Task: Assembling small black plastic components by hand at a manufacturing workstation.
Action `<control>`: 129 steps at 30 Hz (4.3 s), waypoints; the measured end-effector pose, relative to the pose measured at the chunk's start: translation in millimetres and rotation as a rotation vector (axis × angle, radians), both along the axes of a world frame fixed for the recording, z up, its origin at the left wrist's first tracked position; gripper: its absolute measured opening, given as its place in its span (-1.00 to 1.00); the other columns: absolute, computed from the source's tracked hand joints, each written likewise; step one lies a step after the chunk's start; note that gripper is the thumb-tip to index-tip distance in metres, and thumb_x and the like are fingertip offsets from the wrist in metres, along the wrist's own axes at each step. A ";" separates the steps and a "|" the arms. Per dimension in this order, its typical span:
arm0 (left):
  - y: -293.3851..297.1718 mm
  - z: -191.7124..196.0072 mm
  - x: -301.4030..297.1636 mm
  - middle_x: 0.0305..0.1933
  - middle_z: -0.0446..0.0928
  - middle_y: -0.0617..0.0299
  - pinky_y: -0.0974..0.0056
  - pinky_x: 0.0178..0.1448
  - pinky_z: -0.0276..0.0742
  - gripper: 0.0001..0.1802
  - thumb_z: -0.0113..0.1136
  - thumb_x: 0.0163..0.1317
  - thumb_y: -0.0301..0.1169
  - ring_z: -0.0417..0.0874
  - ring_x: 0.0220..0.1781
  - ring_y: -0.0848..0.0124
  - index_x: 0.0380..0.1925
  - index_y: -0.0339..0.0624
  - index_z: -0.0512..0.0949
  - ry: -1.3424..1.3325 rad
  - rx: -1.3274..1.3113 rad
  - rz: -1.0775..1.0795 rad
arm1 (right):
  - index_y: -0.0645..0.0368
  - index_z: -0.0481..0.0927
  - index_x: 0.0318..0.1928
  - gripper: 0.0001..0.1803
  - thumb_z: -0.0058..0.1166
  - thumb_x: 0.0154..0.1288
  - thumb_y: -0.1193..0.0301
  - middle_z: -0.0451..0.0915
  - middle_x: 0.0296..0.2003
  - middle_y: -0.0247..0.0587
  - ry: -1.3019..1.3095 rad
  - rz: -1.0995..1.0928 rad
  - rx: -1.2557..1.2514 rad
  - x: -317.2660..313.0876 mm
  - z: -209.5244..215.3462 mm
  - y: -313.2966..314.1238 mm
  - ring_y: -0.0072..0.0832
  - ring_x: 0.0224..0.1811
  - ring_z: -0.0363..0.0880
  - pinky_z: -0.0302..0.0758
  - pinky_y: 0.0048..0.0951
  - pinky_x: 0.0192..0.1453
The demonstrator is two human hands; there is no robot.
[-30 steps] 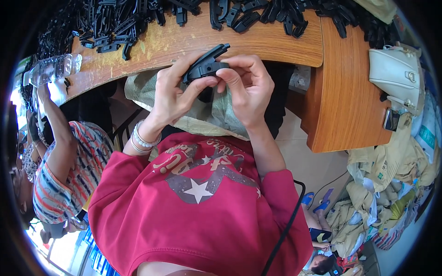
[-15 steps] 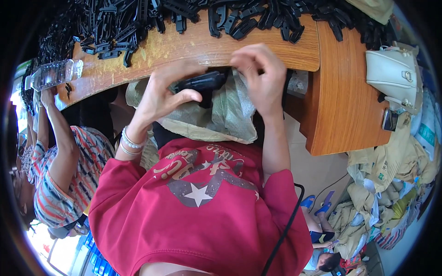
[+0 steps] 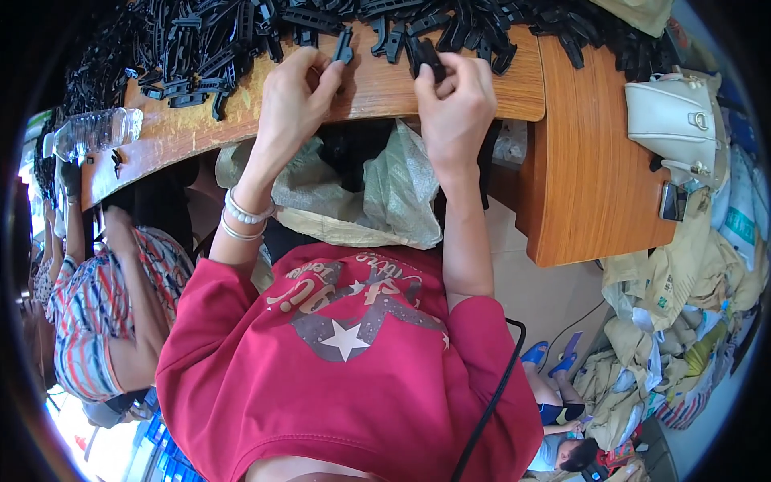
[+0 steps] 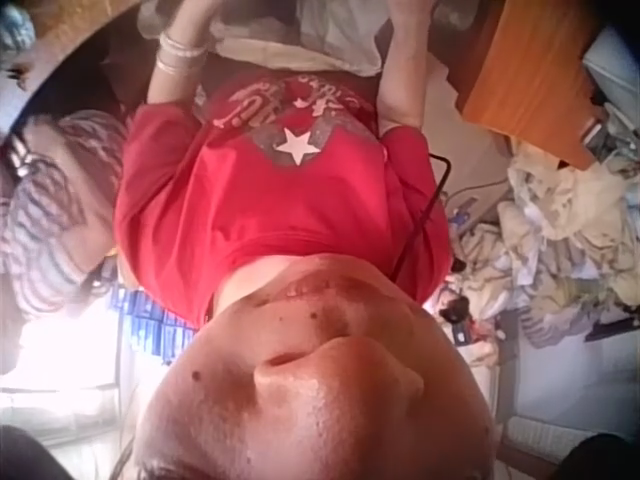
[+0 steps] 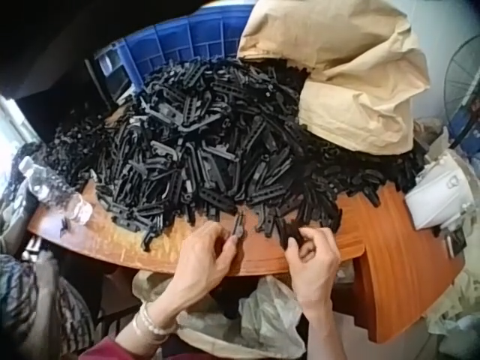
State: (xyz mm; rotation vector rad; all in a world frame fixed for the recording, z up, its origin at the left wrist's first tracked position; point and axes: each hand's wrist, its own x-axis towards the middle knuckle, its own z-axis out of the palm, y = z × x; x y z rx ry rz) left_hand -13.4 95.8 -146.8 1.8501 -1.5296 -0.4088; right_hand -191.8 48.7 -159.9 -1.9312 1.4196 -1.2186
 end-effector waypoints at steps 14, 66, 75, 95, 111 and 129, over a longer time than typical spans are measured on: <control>39.5 23.2 -8.1 -0.62 0.54 0.27 0.48 -0.48 0.45 -0.70 0.04 0.36 -0.33 0.53 -0.60 0.60 -0.07 -0.29 0.60 0.867 0.221 -0.134 | 0.39 0.45 -0.06 -0.79 0.01 0.30 0.63 0.62 -0.36 -0.03 -0.585 0.490 0.570 -1.3 30.1 36.3 -0.36 -0.44 0.68 0.62 -0.50 -0.36; -49.9 13.3 -1.2 -0.17 0.50 0.05 0.22 -0.27 0.58 -0.77 0.24 0.12 -0.39 0.64 -0.30 0.14 -0.24 -0.26 0.55 -0.237 -0.319 -0.293 | 0.23 0.55 -0.11 -0.56 0.35 0.02 0.29 0.50 -0.27 -0.10 0.276 0.077 -0.103 10.5 7.3 -8.4 -0.09 -0.29 0.57 0.48 -0.20 -0.25; -69.7 -8.9 -13.3 -0.44 0.39 0.14 0.23 -0.42 0.48 -0.89 0.19 -0.08 -0.50 0.51 -0.39 0.25 -0.58 -0.17 0.43 -0.323 -0.550 -0.183 | 0.36 0.61 -0.26 -0.84 0.22 0.14 0.54 0.55 -0.30 -0.14 -0.095 0.163 0.060 -2.7 15.3 -2.8 -0.33 -0.27 0.54 0.47 -0.44 -0.16; 18.9 35.0 -22.8 -0.30 0.57 -0.20 0.10 -0.20 0.51 -0.63 0.22 0.15 -0.37 0.61 -0.24 -0.10 -0.08 -0.36 0.49 0.531 -0.015 -0.369 | 0.38 0.52 -0.16 -0.81 0.13 0.19 0.62 0.45 -0.10 -0.19 -0.740 0.354 0.305 0.5 3.7 27.5 -0.49 -0.09 0.49 0.41 -0.52 0.07; 61.0 14.8 1.1 -0.52 0.52 0.02 0.27 -0.44 0.46 -0.52 0.39 0.03 -0.25 0.56 -0.57 0.32 -0.12 -0.34 0.54 0.332 0.118 -0.449 | 0.29 0.58 -0.24 -0.79 0.27 0.06 0.60 0.60 -0.35 -0.27 -0.502 0.600 0.546 -14.0 -0.7 44.3 -0.65 -0.32 0.56 0.47 -0.62 -0.23; -105.2 21.2 13.9 0.25 0.32 -0.01 -0.06 0.41 0.00 -0.50 0.18 0.13 -0.05 0.20 0.29 -0.09 -0.10 -0.25 0.55 -0.743 -0.466 -0.233 | 0.10 0.64 -0.12 -0.67 0.04 0.08 0.65 0.40 -0.39 -0.13 0.270 0.396 -0.165 14.2 0.4 -12.0 -0.20 -0.35 0.51 0.46 -0.22 -0.32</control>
